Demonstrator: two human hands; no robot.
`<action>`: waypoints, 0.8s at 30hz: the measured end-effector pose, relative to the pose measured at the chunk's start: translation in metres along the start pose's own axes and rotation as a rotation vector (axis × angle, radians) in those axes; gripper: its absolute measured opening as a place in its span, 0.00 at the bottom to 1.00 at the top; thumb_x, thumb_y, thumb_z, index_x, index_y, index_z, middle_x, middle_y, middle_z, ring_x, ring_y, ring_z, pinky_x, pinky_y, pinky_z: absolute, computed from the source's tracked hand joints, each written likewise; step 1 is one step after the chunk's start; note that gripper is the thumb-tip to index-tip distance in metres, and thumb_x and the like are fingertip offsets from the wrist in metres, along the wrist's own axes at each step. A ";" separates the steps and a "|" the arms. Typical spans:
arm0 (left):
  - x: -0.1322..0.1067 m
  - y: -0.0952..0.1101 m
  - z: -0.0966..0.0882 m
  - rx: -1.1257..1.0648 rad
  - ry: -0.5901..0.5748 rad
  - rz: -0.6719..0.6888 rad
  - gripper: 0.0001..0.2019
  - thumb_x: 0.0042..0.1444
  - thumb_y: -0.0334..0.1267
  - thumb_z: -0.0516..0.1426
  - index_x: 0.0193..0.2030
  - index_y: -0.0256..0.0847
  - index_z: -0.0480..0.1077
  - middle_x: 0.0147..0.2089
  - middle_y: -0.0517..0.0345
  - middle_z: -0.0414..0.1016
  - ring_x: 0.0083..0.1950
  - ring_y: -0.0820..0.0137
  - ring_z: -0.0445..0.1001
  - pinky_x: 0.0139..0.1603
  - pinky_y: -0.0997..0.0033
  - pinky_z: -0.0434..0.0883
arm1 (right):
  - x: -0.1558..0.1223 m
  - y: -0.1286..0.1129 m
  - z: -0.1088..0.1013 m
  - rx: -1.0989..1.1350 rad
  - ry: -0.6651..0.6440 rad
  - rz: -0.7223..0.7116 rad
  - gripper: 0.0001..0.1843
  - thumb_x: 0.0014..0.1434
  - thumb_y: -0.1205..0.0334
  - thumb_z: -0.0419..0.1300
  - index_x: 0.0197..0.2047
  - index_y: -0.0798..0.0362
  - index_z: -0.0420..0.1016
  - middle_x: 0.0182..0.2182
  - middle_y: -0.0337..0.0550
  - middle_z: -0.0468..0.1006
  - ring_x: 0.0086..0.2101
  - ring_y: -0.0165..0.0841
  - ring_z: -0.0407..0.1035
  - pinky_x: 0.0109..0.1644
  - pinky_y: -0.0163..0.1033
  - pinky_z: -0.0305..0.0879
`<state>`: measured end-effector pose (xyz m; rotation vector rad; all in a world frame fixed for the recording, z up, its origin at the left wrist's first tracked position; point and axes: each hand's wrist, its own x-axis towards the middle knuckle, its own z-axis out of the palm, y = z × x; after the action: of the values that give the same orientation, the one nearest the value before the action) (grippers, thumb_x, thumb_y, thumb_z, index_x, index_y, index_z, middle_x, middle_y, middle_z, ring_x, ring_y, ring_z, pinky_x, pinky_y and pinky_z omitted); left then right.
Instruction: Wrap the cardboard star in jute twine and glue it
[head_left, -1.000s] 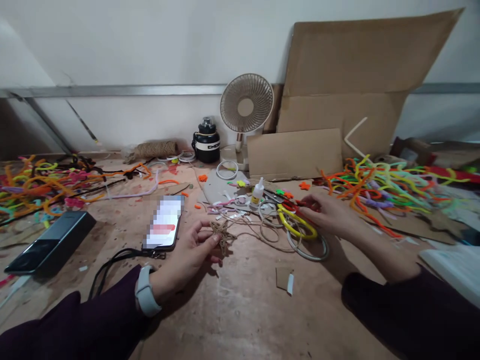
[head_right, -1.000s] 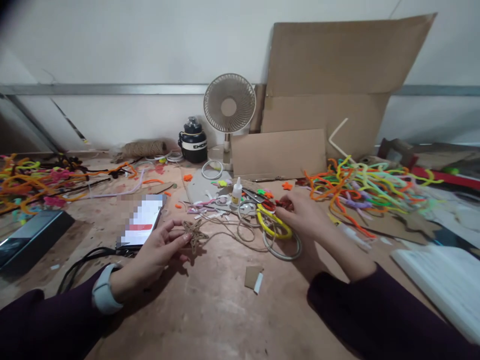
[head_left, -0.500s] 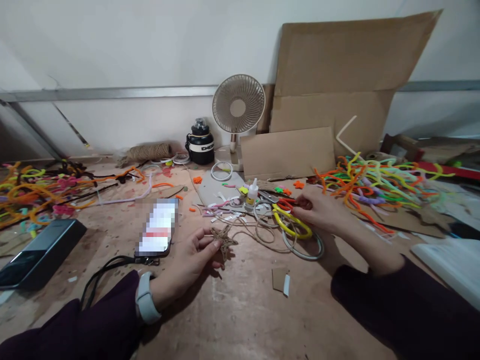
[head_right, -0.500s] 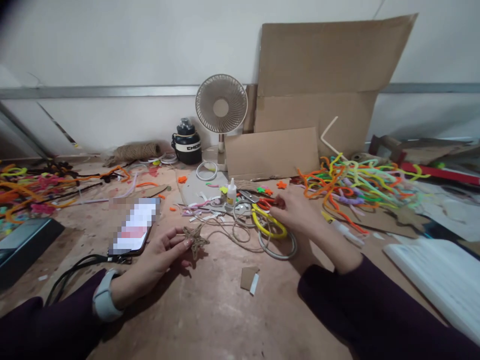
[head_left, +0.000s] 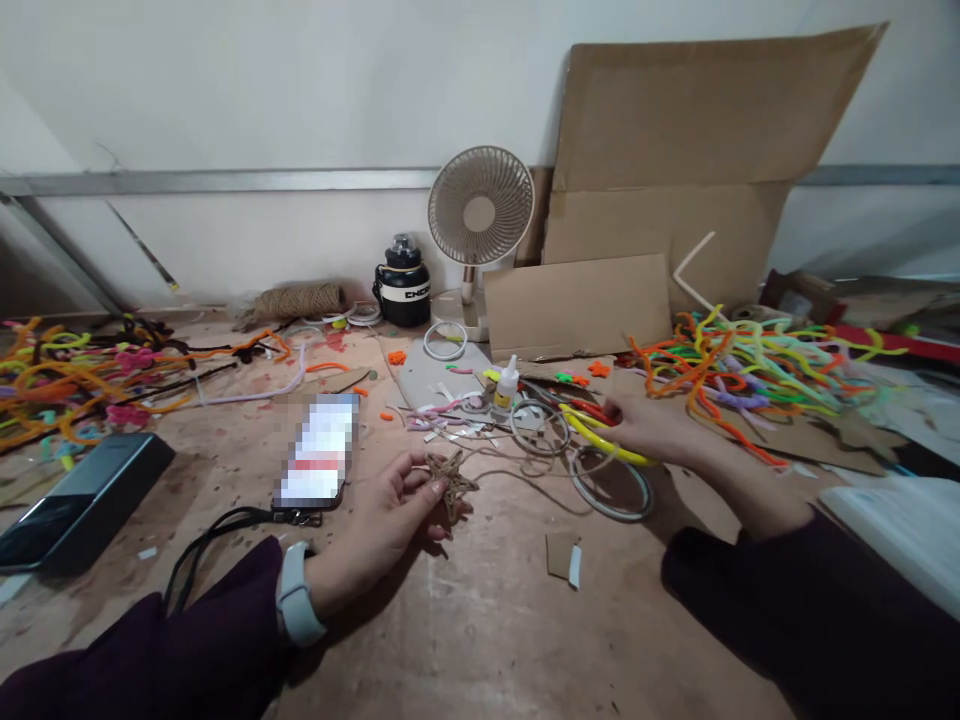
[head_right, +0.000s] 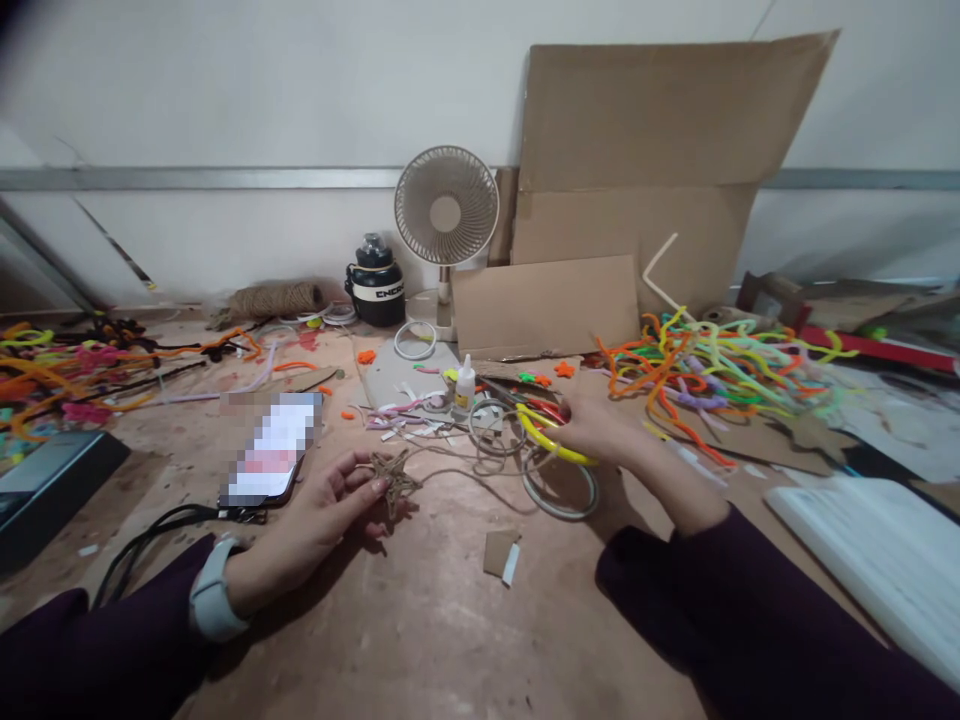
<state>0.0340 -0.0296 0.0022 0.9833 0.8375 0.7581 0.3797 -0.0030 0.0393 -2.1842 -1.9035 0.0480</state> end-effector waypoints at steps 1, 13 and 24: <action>0.000 0.000 0.000 -0.009 -0.002 0.003 0.28 0.50 0.53 0.69 0.49 0.40 0.64 0.37 0.54 0.77 0.38 0.65 0.80 0.26 0.77 0.73 | -0.002 -0.001 -0.005 -0.049 -0.012 0.015 0.17 0.48 0.46 0.63 0.22 0.49 0.65 0.17 0.42 0.70 0.19 0.33 0.63 0.24 0.39 0.53; 0.001 0.003 0.001 0.025 0.007 0.000 0.33 0.46 0.57 0.70 0.49 0.39 0.63 0.40 0.51 0.77 0.42 0.62 0.80 0.26 0.75 0.74 | -0.019 0.007 -0.044 -0.305 0.020 0.082 0.13 0.48 0.53 0.62 0.29 0.48 0.61 0.31 0.50 0.74 0.31 0.43 0.66 0.31 0.43 0.49; 0.000 -0.001 -0.004 0.062 0.009 -0.018 0.36 0.47 0.60 0.68 0.52 0.39 0.60 0.39 0.48 0.80 0.25 0.73 0.75 0.24 0.74 0.74 | 0.000 0.014 -0.017 0.067 0.177 0.352 0.11 0.53 0.60 0.61 0.37 0.49 0.62 0.31 0.44 0.76 0.31 0.39 0.71 0.32 0.40 0.60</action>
<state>0.0310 -0.0284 -0.0004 1.0263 0.8814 0.7251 0.3968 -0.0071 0.0529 -2.3632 -1.3905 -0.0185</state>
